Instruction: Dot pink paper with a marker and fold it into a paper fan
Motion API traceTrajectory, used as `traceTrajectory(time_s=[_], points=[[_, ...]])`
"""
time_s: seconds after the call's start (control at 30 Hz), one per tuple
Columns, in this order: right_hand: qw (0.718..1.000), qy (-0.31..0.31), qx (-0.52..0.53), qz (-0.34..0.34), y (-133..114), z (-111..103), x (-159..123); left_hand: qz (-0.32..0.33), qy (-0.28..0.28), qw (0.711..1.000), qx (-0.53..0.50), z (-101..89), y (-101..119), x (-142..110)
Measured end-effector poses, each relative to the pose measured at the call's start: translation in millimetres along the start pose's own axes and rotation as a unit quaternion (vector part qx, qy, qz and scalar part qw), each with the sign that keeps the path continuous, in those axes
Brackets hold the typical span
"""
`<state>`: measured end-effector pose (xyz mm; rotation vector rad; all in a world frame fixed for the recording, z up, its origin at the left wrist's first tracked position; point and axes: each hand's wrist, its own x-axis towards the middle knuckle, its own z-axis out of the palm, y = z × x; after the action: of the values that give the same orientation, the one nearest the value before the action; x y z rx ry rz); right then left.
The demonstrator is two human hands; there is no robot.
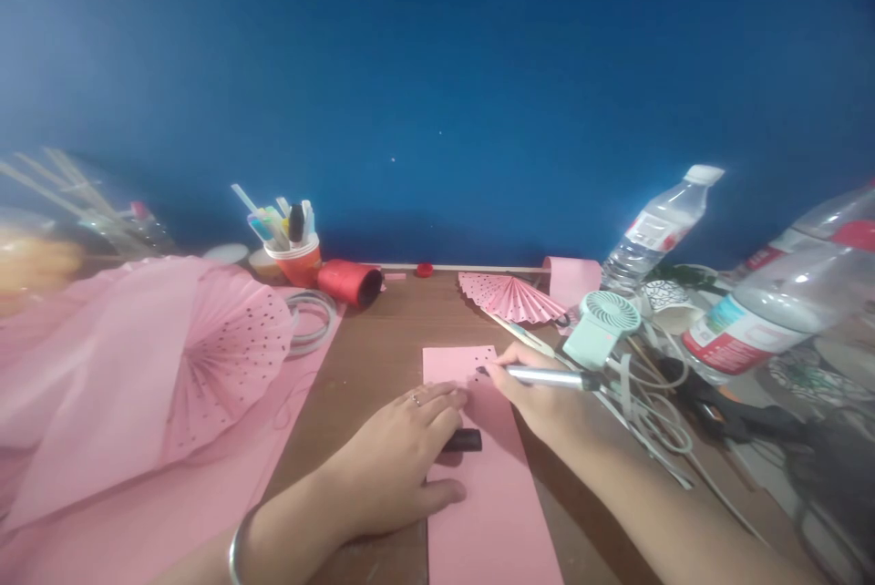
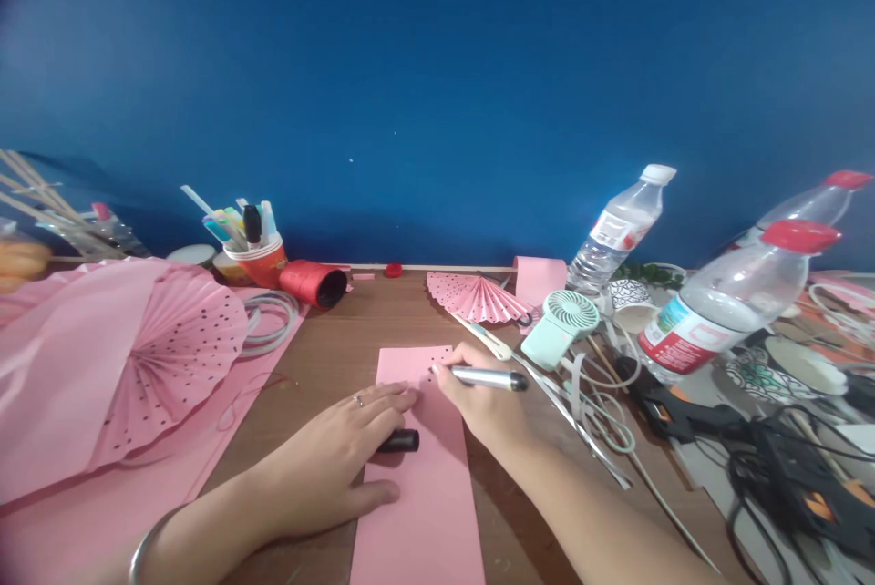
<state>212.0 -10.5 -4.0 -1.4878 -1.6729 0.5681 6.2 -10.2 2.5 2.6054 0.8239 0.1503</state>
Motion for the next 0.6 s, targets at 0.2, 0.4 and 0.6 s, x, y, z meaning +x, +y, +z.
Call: traceTrajectory(time_s=[0.2, 0.4, 0.6], points=[[1.000, 0.028, 0.011, 0.006, 12, 3, -3, 0.056, -0.030, 0.997, -0.032, -7.5, 5, 1], [0.998, -0.023, -0.057, 0.001, 14, 4, 0, 0.065, -0.034, 0.996, -0.048, -8.8, 7, 1], [0.999, 0.025, -0.027, 0.013, 11, 0, 1, 0.052, -0.038, 0.997, -0.039, -6.4, 6, 0]])
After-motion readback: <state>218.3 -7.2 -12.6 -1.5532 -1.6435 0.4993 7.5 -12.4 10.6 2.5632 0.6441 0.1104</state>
